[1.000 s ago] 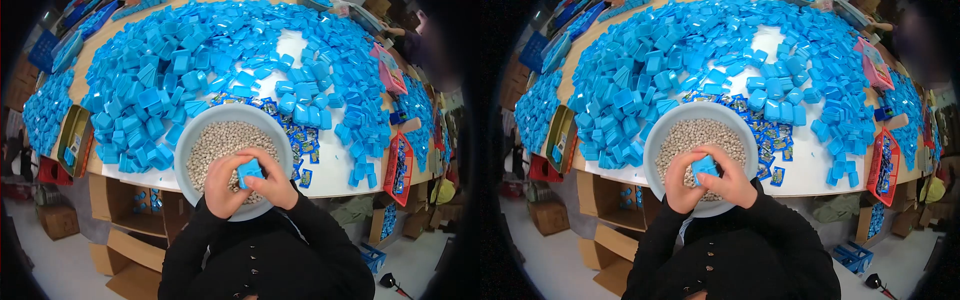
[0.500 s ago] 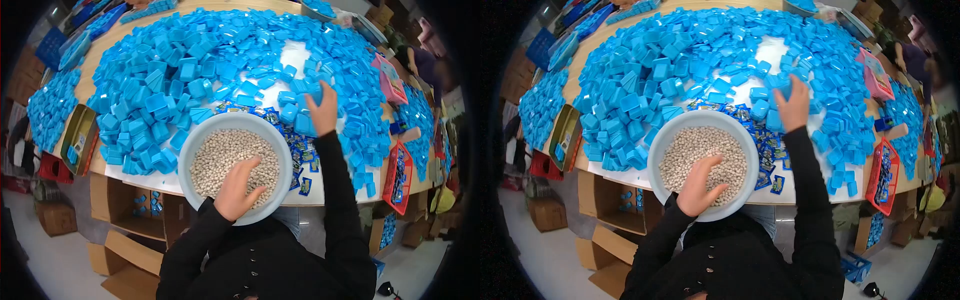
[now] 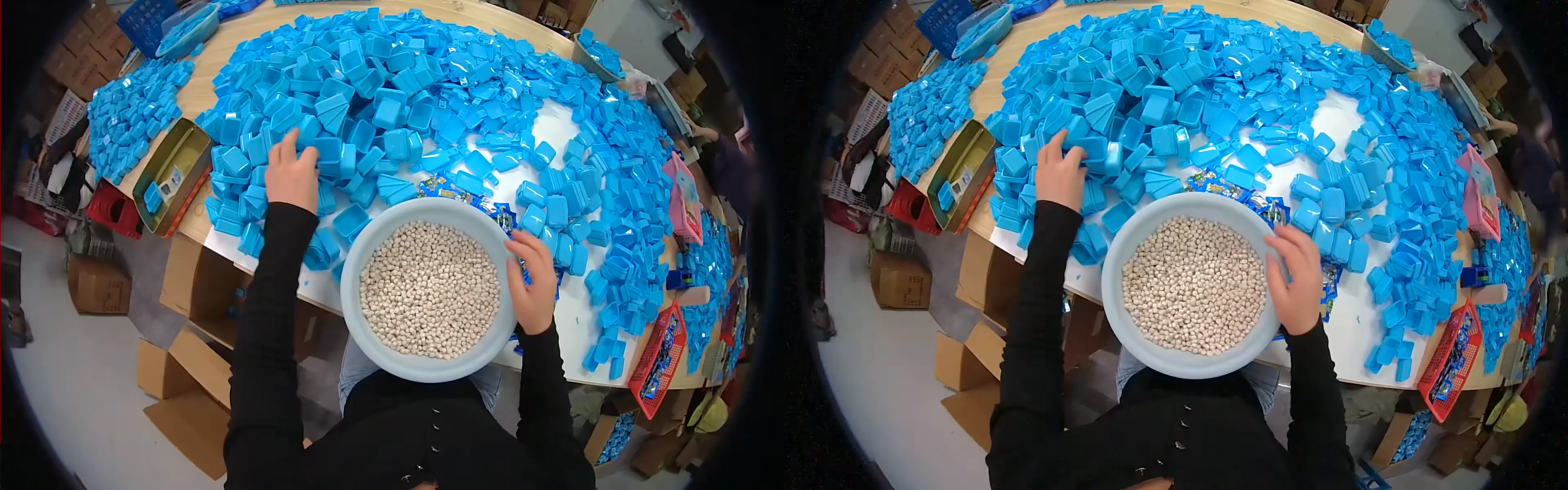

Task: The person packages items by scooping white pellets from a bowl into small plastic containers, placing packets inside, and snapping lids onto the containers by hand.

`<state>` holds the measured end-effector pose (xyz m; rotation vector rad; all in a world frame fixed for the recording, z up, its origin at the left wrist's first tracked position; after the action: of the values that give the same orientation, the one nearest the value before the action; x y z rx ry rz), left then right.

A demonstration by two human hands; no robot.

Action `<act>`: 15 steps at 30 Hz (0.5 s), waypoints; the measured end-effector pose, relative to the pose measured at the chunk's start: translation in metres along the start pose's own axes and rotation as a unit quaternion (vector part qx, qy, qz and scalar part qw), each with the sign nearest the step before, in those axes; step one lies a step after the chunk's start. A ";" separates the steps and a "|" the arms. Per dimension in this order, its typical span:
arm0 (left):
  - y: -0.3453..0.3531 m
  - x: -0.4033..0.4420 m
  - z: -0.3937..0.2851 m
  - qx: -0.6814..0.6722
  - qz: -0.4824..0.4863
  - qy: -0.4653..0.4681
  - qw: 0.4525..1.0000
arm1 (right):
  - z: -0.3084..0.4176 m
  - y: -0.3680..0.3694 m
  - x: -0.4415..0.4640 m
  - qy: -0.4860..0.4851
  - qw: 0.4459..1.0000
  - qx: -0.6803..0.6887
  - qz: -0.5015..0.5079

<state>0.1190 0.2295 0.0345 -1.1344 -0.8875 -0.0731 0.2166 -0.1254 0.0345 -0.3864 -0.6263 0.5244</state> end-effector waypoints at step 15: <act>-0.109 -0.107 -0.117 -0.385 0.148 0.167 0.896 | -0.015 0.101 -0.014 0.385 0.774 0.363 0.347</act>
<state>0.0635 0.0452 0.0316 -1.9175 -0.3523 -0.3852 0.1823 -0.0553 -0.0327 -0.0432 0.5794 1.1745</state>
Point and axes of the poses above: each hand's wrist, its own x-axis towards the middle knuckle, its own y-axis out of the palm, z = x × y, the point moved 8 cm from there along x, towards the middle knuckle, and after that the axes turned 13 degrees about x, right-handed, at the moved point
